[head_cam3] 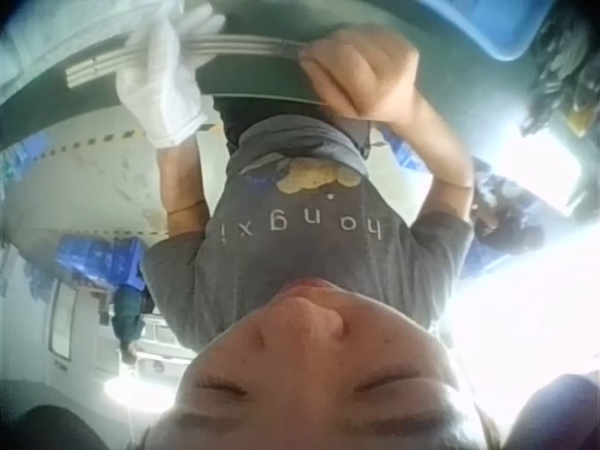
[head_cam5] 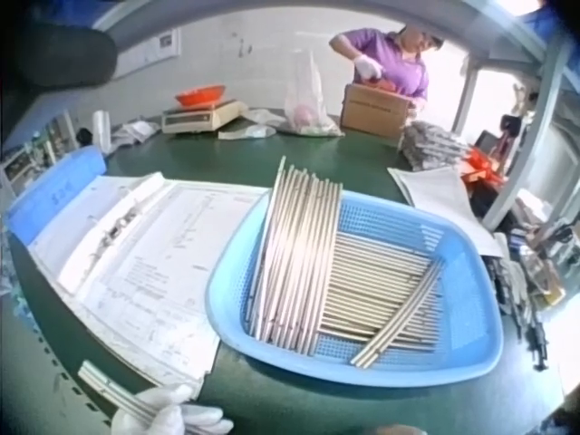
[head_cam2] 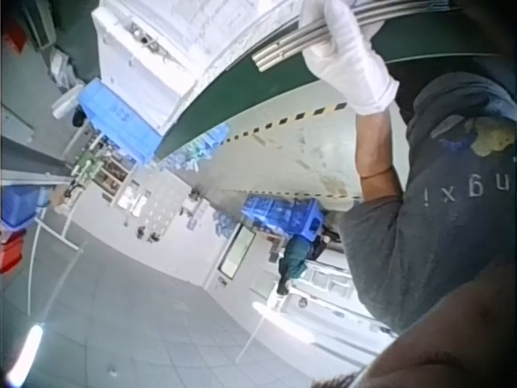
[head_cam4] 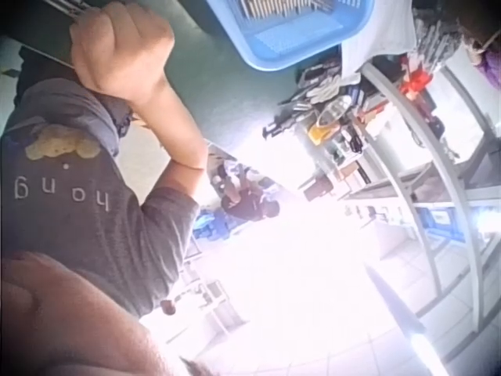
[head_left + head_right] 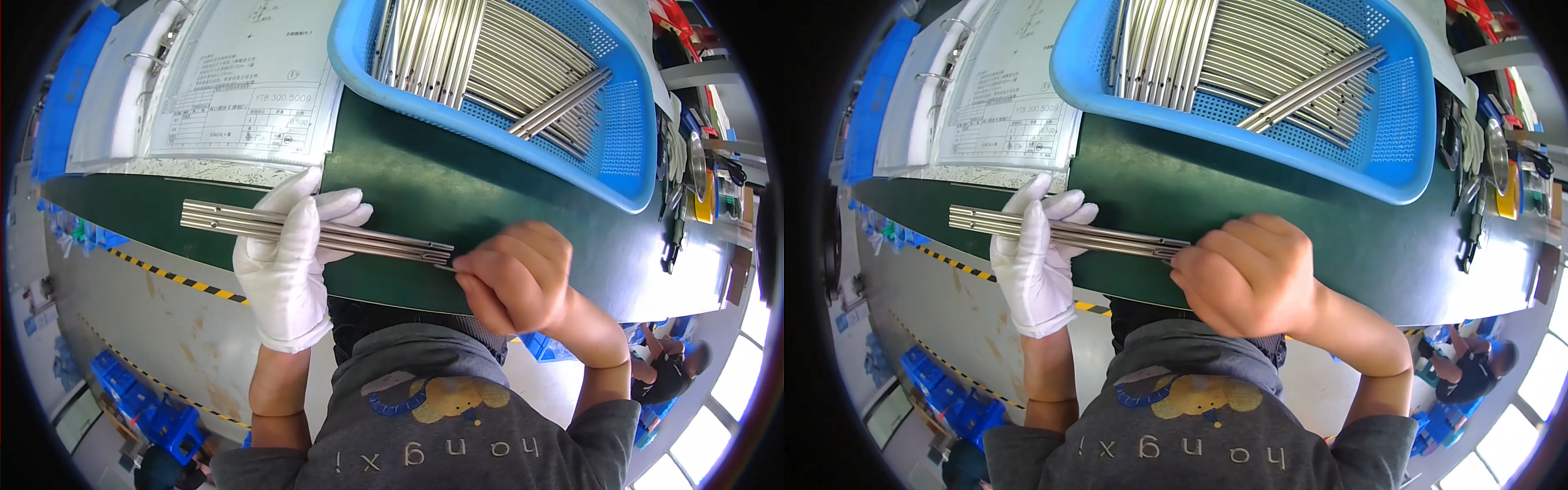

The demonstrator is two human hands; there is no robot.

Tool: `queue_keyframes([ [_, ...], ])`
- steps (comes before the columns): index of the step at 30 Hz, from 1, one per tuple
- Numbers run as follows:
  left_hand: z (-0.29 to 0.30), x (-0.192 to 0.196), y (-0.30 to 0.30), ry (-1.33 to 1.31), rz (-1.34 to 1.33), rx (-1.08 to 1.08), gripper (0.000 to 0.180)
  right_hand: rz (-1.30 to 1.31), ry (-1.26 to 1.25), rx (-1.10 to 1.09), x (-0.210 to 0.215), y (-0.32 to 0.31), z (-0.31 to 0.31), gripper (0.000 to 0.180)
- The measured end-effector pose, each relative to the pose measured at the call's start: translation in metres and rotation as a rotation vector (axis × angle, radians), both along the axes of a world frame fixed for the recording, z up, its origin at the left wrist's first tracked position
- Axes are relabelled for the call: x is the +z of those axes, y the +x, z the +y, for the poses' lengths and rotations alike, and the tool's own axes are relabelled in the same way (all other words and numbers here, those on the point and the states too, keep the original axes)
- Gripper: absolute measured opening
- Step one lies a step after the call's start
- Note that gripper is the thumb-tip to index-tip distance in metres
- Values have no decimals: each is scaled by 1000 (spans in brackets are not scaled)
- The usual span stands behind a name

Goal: The recorder is inspecting and sorting hollow metal rods using a thin probe or testing needle.

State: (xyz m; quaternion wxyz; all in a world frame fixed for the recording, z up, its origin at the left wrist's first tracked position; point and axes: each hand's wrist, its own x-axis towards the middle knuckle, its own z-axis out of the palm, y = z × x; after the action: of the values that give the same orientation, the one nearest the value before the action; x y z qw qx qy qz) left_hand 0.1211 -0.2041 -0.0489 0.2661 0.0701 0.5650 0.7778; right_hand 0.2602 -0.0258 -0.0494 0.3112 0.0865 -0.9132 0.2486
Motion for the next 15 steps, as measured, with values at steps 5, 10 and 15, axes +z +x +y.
queue_keyframes([
  [5,-2,-1,-1,35,-13,-15,33,-62,-62,-4,-9,-1,-4,20],
  [10,-4,-3,-3,30,13,-35,34,-86,-64,-17,-8,-5,-6,18],
  [15,-6,-3,-2,32,39,-60,35,-174,-8,5,-3,-3,-9,21],
])
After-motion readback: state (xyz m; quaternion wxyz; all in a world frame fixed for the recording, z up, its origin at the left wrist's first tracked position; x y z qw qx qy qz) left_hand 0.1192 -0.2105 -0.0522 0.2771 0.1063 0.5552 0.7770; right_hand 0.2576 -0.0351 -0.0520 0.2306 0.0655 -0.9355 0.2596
